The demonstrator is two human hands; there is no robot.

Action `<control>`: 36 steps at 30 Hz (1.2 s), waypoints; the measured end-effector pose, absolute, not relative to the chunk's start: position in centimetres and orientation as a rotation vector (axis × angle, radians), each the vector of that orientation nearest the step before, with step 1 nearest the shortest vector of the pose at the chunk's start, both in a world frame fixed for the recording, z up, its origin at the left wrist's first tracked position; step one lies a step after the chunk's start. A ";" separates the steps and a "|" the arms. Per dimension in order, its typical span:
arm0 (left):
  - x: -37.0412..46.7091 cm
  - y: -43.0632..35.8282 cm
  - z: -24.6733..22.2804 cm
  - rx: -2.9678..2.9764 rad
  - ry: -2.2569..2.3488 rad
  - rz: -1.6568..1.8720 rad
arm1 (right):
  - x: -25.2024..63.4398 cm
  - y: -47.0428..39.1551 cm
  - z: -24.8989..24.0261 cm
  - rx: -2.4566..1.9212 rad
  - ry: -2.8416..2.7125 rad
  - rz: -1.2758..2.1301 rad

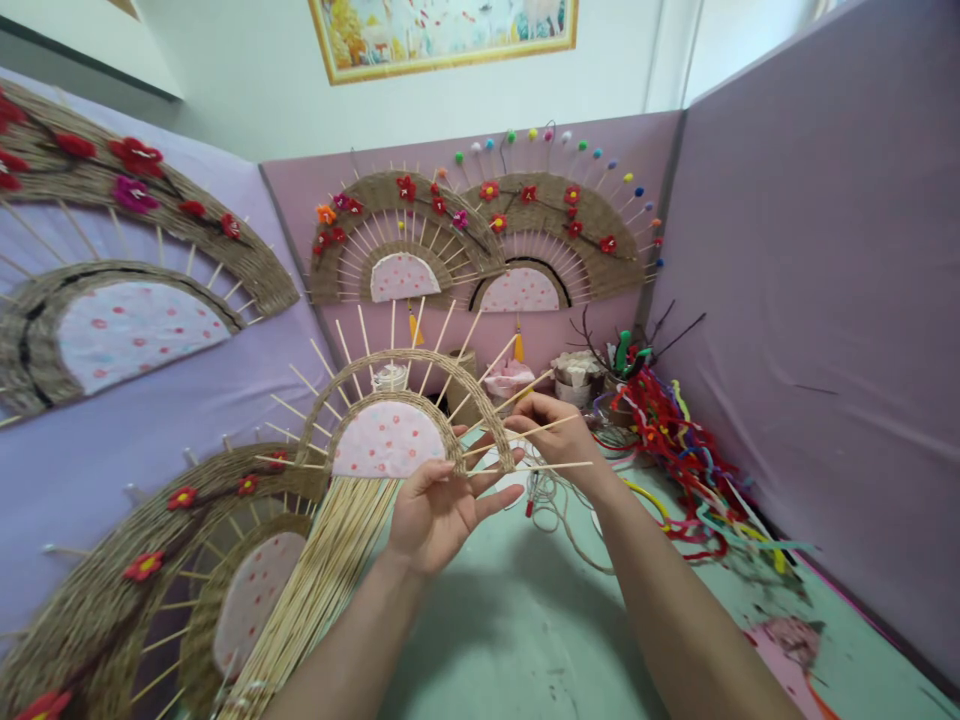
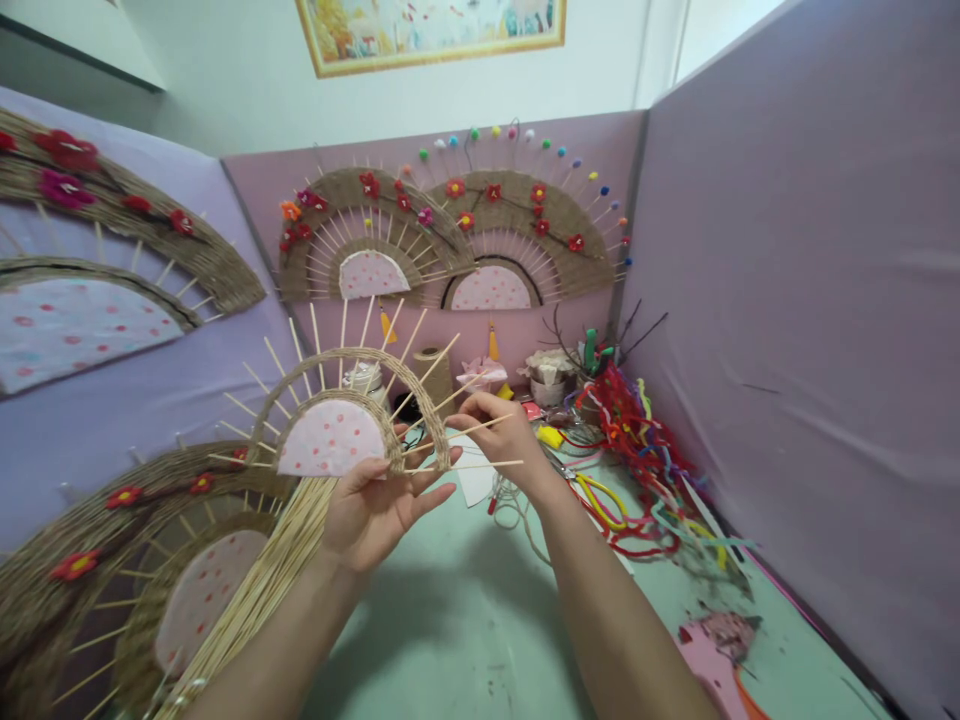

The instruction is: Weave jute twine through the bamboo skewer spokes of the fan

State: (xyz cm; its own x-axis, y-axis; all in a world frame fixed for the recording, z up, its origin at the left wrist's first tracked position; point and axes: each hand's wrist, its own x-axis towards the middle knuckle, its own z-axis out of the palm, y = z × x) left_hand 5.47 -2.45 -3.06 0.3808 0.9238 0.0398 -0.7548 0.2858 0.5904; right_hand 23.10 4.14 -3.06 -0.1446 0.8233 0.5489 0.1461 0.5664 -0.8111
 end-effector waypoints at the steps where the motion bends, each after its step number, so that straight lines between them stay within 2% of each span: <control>1: 5.3 -2.5 -3.1 0.576 0.336 1.130 | 23.3 4.1 -2.9 -0.834 -1.629 0.710; 9: 5.1 -2.2 -3.2 0.551 0.391 1.115 | 24.3 3.8 -2.5 -0.879 -1.592 0.606; 22: 4.8 -1.4 -3.0 0.534 0.458 1.125 | 27.1 3.0 -1.4 -0.894 -1.792 0.670; 36: 4.6 -1.2 -3.8 0.557 0.362 0.916 | 26.4 2.8 -1.3 -0.915 -1.806 0.551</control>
State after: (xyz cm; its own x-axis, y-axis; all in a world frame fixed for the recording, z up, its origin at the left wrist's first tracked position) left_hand 4.62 -1.17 -3.83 0.5648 0.8230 -0.0602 -0.6422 0.4842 0.5943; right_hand 26.38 2.77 -1.27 -0.2175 0.7915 0.5712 0.3375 0.6101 -0.7169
